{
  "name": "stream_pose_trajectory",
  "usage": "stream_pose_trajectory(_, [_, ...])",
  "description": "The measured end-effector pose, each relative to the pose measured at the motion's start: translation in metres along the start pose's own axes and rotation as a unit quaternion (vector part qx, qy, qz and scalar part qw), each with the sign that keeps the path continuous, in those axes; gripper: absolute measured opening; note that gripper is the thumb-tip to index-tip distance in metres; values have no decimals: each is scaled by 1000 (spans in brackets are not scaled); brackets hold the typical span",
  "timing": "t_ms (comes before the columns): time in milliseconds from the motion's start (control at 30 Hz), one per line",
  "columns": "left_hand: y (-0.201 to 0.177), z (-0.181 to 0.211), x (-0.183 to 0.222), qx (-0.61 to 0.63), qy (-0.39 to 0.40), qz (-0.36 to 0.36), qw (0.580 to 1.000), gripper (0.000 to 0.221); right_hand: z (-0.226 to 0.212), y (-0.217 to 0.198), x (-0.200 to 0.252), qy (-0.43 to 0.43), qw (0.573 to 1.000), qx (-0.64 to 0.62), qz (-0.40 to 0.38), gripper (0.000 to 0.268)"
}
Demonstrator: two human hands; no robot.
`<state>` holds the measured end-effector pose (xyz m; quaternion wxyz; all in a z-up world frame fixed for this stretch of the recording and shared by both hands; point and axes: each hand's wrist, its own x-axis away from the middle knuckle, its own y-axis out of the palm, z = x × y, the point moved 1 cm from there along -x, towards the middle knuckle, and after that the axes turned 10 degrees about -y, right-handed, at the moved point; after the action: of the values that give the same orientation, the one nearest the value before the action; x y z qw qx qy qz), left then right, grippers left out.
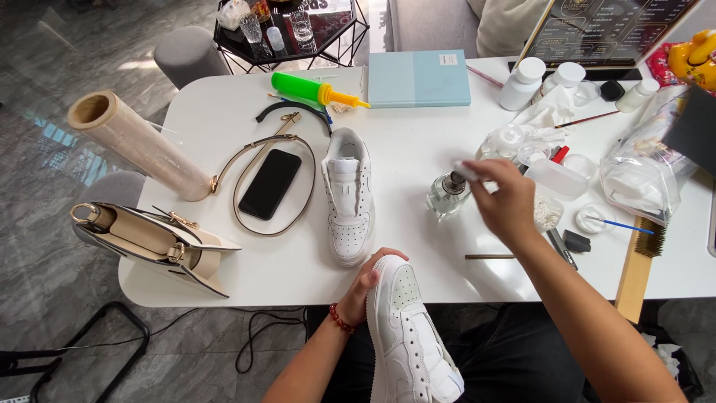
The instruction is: Cleaning and detailing a white sneaker using a fine tool and solvent.
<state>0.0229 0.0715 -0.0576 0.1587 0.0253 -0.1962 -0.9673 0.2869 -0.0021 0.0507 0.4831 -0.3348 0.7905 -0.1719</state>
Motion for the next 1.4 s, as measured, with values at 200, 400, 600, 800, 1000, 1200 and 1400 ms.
stream_pose_trajectory(200, [-1,-2,-1,12,-1,-8,1000,87,-11,-1,6,-242,959,139,-48,27])
stream_pose_trajectory(400, [-3,-6,-1,11,12,-8,1000,85,-13,2,4,-262,950,162,-55,23])
stream_pose_trajectory(600, [0,2,-1,12,8,-6,1000,84,-5,10,4,-228,961,145,-55,21])
stream_pose_trajectory(800, [3,9,-1,21,9,-9,1000,83,-8,10,2,-219,964,136,-59,24])
stream_pose_trajectory(1000, [2,4,-1,20,15,-6,1000,84,-9,12,2,-210,964,149,-59,26])
stream_pose_trajectory(1200, [6,-11,2,119,0,-26,993,81,5,18,8,-211,967,137,-49,27])
stream_pose_trajectory(1400, [29,-19,24,216,-47,-59,974,100,0,11,9,-218,964,145,-51,28])
